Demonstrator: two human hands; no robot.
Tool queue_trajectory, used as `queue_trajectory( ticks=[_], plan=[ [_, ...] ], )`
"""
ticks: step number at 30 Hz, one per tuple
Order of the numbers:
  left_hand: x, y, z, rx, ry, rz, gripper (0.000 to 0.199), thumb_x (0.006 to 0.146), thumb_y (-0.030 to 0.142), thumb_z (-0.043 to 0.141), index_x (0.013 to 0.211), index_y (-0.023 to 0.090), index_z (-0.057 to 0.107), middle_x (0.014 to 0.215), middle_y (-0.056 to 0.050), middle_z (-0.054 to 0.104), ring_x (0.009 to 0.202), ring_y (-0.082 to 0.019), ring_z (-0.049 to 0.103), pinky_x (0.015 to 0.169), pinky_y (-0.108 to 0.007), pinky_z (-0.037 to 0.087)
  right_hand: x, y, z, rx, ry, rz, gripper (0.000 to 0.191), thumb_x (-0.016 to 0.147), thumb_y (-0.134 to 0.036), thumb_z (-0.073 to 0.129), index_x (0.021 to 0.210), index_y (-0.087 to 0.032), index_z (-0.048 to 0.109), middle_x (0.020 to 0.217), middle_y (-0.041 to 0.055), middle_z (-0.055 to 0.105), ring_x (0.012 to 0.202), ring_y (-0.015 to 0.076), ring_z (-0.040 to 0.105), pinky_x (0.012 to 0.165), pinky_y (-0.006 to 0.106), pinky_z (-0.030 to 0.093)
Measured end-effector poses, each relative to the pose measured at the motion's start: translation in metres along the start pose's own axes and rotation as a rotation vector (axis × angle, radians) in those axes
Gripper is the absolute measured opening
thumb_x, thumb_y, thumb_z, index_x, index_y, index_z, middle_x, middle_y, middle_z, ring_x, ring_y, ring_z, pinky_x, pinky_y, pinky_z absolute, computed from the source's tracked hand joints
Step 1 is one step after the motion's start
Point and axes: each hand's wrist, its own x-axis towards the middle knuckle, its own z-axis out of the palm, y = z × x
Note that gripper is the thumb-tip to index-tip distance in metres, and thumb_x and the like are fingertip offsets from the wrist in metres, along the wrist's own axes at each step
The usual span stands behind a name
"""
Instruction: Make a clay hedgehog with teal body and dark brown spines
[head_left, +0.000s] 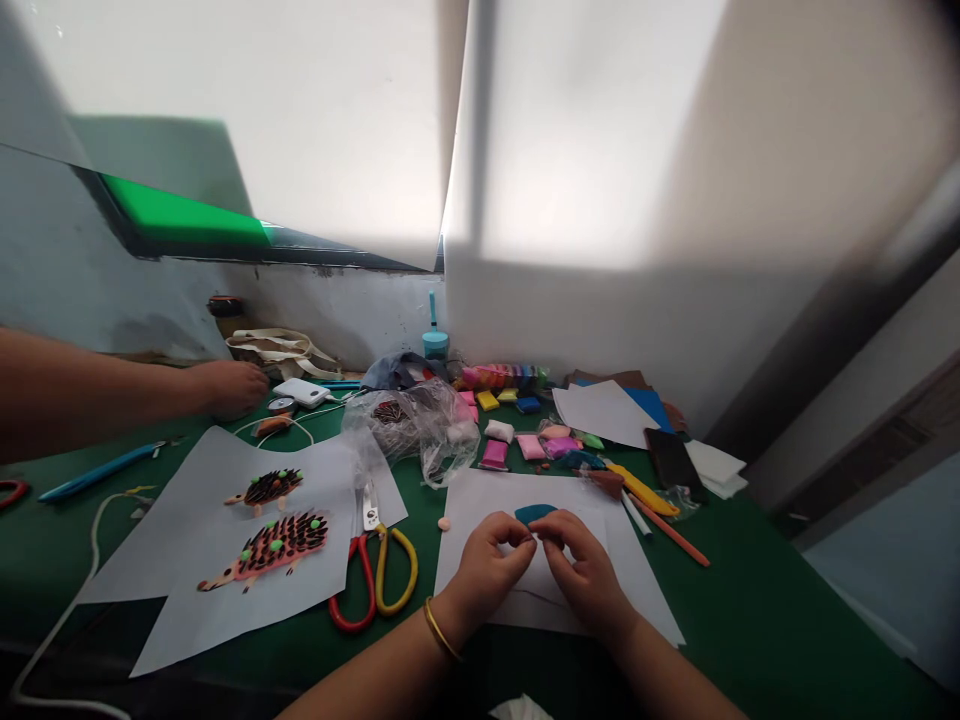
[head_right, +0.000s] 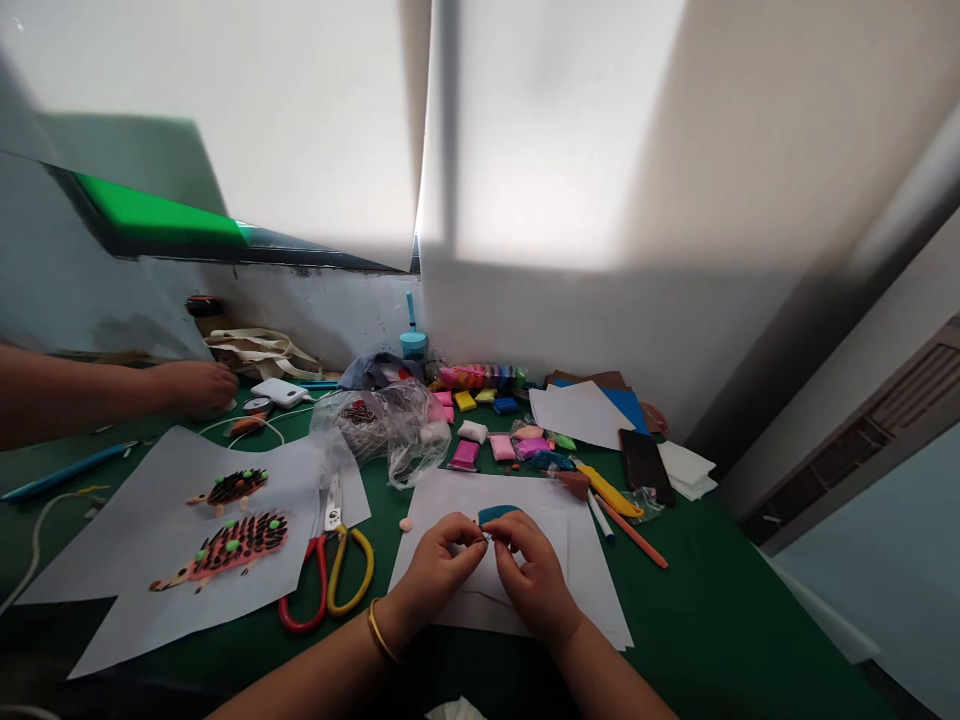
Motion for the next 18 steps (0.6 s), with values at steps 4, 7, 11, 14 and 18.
queue_trajectory(
  ticks=[4,7,11,14,18],
  plan=[
    [-0.0002,0.0015,0.0000,-0.002,-0.029,-0.018,0.026,0.086,0.030,0.052,0.068,0.019,0.067,0.075,-0.004,0.063,0.078,-0.019,0.058,0.077,-0.030,0.045,-0.0004,0.0004,-0.0001,0.004,-0.012,0.008,0.020,0.092,-0.019,0.049,0.102,-0.024,0.066,0.094,0.0065,0.064,0.084,0.0194,0.060,0.073,0.034,0.052],
    [0.0001,-0.0006,0.0004,0.005,-0.015,0.010,0.017,0.082,0.034,0.062,0.078,0.019,0.070,0.081,-0.005,0.066,0.082,-0.020,0.059,0.080,-0.031,0.046,0.0002,0.0002,-0.0001,0.012,-0.006,-0.001,0.019,0.091,-0.019,0.049,0.100,-0.024,0.066,0.094,0.0065,0.064,0.085,0.0197,0.060,0.072,0.034,0.052],
    [0.0003,-0.0063,-0.0001,0.022,-0.058,0.012,0.027,0.089,0.040,0.055,0.082,0.019,0.071,0.082,-0.005,0.065,0.083,-0.020,0.059,0.079,-0.031,0.045,0.0008,-0.0003,-0.0003,0.005,0.009,0.004,0.019,0.091,-0.018,0.050,0.100,-0.024,0.066,0.093,0.0060,0.063,0.083,0.0189,0.059,0.070,0.032,0.051],
    [-0.0005,-0.0068,-0.0010,0.027,-0.072,0.002,0.040,0.096,0.041,0.041,0.071,0.018,0.065,0.075,-0.003,0.061,0.077,-0.018,0.056,0.075,-0.030,0.043,0.0005,-0.0005,-0.0003,-0.002,-0.005,0.003,0.020,0.091,-0.018,0.050,0.102,-0.024,0.066,0.093,0.0061,0.063,0.083,0.0189,0.059,0.071,0.032,0.052],
    [-0.0019,-0.0030,-0.0012,0.058,-0.032,-0.002,0.028,0.092,0.035,0.048,0.072,0.019,0.058,0.077,-0.002,0.057,0.077,-0.018,0.053,0.073,-0.028,0.042,-0.0001,-0.0009,-0.0007,-0.003,-0.004,0.005,0.021,0.091,-0.018,0.049,0.103,-0.024,0.066,0.095,0.0067,0.063,0.083,0.0191,0.059,0.072,0.033,0.052]
  ],
)
